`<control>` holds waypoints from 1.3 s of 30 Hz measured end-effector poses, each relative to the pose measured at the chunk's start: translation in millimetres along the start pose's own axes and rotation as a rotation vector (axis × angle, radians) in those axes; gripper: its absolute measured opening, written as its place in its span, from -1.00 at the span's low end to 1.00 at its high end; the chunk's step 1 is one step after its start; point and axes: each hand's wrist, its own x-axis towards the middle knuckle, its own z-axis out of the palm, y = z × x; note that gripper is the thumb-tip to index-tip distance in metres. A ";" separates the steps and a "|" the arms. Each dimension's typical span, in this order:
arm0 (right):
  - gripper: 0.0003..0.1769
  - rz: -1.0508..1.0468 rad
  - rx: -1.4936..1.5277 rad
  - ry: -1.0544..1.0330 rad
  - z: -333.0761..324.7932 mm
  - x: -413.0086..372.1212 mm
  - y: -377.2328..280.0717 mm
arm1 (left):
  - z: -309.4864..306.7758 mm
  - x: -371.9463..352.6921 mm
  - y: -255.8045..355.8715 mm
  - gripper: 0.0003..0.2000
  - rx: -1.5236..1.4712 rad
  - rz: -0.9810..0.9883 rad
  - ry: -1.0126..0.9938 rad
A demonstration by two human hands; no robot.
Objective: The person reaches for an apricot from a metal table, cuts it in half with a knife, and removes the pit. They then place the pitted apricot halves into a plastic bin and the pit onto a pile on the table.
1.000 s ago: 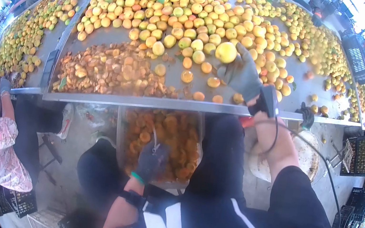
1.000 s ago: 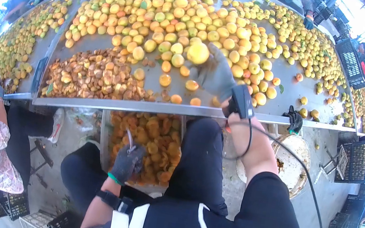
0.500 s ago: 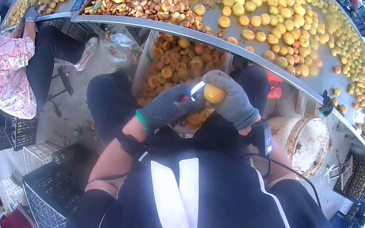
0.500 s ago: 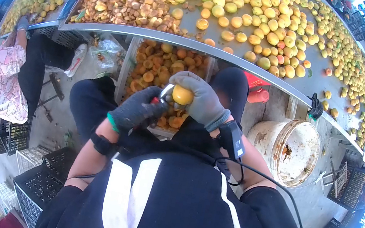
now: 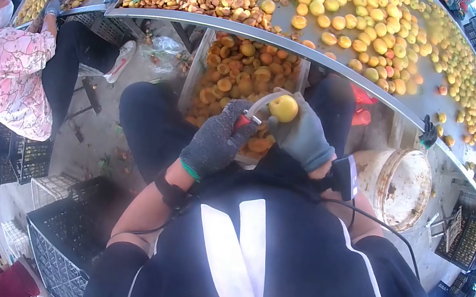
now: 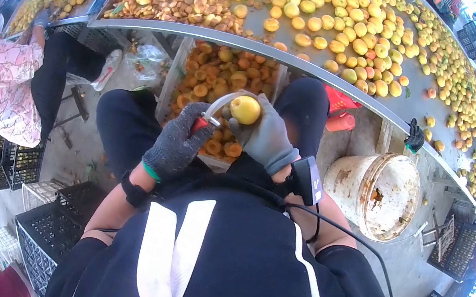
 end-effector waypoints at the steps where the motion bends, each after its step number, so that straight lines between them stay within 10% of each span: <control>1: -0.53 -0.011 -0.065 0.010 8.9 -6.9 3.2 | 0.6 -2.2 2.0 -0.67 -0.008 0.005 0.035; 12: -0.71 -0.117 -0.058 0.031 18.0 -14.9 46.0 | 16.6 -11.7 3.2 -0.64 0.393 0.156 0.226; 21: -0.68 -0.423 -0.374 0.046 13.5 -17.1 48.2 | 22.9 -10.6 5.7 -0.59 -0.059 0.009 0.115; 24: -0.70 -0.288 -0.248 -0.043 12.2 -18.7 35.3 | 18.5 -11.4 8.8 -0.60 -0.437 -0.381 -0.001; 32: -0.73 -0.351 -0.802 -0.147 20.6 -23.0 15.8 | 27.5 -12.8 -5.5 -0.56 0.040 -0.091 -0.003; 39: -0.73 -0.416 -0.508 -0.108 -5.4 -14.2 27.4 | 8.9 -4.1 4.4 -0.56 -0.057 -0.115 -0.029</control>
